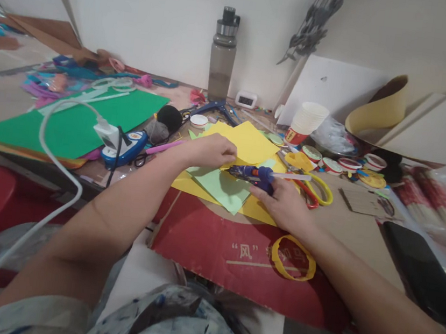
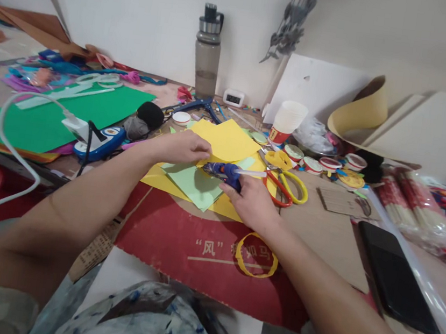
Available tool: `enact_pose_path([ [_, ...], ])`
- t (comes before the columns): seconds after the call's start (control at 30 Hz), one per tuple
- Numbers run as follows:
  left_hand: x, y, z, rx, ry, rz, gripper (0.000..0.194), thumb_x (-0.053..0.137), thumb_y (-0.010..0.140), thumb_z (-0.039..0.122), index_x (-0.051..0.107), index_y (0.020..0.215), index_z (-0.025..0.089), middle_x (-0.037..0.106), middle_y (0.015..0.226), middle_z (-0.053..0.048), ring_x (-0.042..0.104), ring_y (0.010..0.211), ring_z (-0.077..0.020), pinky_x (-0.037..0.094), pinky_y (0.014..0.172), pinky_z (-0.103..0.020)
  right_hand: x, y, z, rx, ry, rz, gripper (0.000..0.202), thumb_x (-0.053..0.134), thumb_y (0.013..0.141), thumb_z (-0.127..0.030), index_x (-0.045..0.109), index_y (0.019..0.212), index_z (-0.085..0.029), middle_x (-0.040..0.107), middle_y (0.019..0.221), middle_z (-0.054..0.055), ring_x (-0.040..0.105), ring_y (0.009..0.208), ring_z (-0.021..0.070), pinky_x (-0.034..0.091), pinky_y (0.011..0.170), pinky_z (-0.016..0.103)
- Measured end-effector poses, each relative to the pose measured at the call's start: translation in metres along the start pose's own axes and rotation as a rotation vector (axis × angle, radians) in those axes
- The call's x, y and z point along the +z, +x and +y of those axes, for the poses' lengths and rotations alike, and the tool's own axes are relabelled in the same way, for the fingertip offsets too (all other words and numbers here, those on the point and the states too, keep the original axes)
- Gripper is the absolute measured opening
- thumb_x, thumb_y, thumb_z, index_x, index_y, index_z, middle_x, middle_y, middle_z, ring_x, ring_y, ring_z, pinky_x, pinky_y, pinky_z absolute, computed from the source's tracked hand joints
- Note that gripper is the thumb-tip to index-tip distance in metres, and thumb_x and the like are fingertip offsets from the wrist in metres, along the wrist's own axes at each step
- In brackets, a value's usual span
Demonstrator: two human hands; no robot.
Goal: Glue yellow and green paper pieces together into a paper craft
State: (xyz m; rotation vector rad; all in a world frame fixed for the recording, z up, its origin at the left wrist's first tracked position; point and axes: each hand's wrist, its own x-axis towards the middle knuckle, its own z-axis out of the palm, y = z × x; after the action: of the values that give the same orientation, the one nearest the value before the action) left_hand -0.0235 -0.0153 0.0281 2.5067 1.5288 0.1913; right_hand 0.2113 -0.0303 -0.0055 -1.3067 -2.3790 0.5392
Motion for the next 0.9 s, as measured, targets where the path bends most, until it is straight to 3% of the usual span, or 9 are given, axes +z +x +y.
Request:
enact_pose_path([
  [0.2, -0.002, 0.001, 0.0, -0.016, -0.002, -0.013, 0.027, 0.046, 0.089, 0.025, 0.071, 0.085, 0.016, 0.07, 0.078, -0.003, 0.057, 0.07, -0.0136, 0.036, 0.065, -0.025, 0.002, 0.005, -0.003, -0.015, -0.021, -0.028, 0.028, 0.06, 0.088, -0.041, 0.057, 0.07, -0.019, 0.065, 0.073, 0.008, 0.056, 0.067, 0.0188, 0.038, 0.061, 0.029],
  [0.4, 0.002, 0.002, -0.009, -0.029, 0.0, -0.013, 0.03, 0.045, 0.088, 0.03, 0.072, 0.087, 0.017, 0.07, 0.079, -0.003, 0.059, 0.071, -0.0146, 0.036, 0.064, -0.025, -0.016, 0.0, 0.001, -0.027, 0.008, -0.064, 0.024, 0.062, 0.088, -0.041, 0.065, 0.086, -0.018, 0.071, 0.085, 0.007, 0.062, 0.075, 0.02, 0.04, 0.064, 0.028],
  [0.57, 0.003, 0.001, -0.012, -0.036, -0.014, -0.013, 0.032, 0.044, 0.088, 0.033, 0.072, 0.088, 0.018, 0.071, 0.081, -0.003, 0.06, 0.073, -0.0154, 0.038, 0.066, -0.026, -0.03, -0.005, 0.014, 0.073, -0.097, -0.003, 0.028, 0.061, 0.088, -0.045, 0.065, 0.085, -0.018, 0.071, 0.083, 0.009, 0.063, 0.075, 0.0227, 0.041, 0.065, 0.029],
  [0.73, 0.002, 0.0, -0.009, -0.035, -0.01, -0.02, 0.033, 0.044, 0.089, 0.033, 0.072, 0.089, 0.018, 0.073, 0.087, -0.005, 0.062, 0.077, -0.0167, 0.039, 0.068, -0.027, -0.032, -0.002, 0.022, 0.146, -0.245, 0.072, 0.028, 0.059, 0.089, -0.047, 0.065, 0.088, -0.019, 0.072, 0.089, 0.012, 0.064, 0.08, 0.0266, 0.043, 0.067, 0.033],
  [0.9, 0.001, 0.001, -0.009, -0.032, 0.024, -0.027, 0.032, 0.043, 0.089, 0.033, 0.072, 0.09, 0.018, 0.073, 0.087, -0.004, 0.062, 0.075, -0.0163, 0.038, 0.066, -0.026, -0.03, -0.007, 0.018, 0.108, -0.195, 0.068, 0.027, 0.059, 0.089, -0.046, 0.063, 0.082, -0.02, 0.07, 0.082, 0.01, 0.063, 0.075, 0.0248, 0.042, 0.065, 0.031],
])
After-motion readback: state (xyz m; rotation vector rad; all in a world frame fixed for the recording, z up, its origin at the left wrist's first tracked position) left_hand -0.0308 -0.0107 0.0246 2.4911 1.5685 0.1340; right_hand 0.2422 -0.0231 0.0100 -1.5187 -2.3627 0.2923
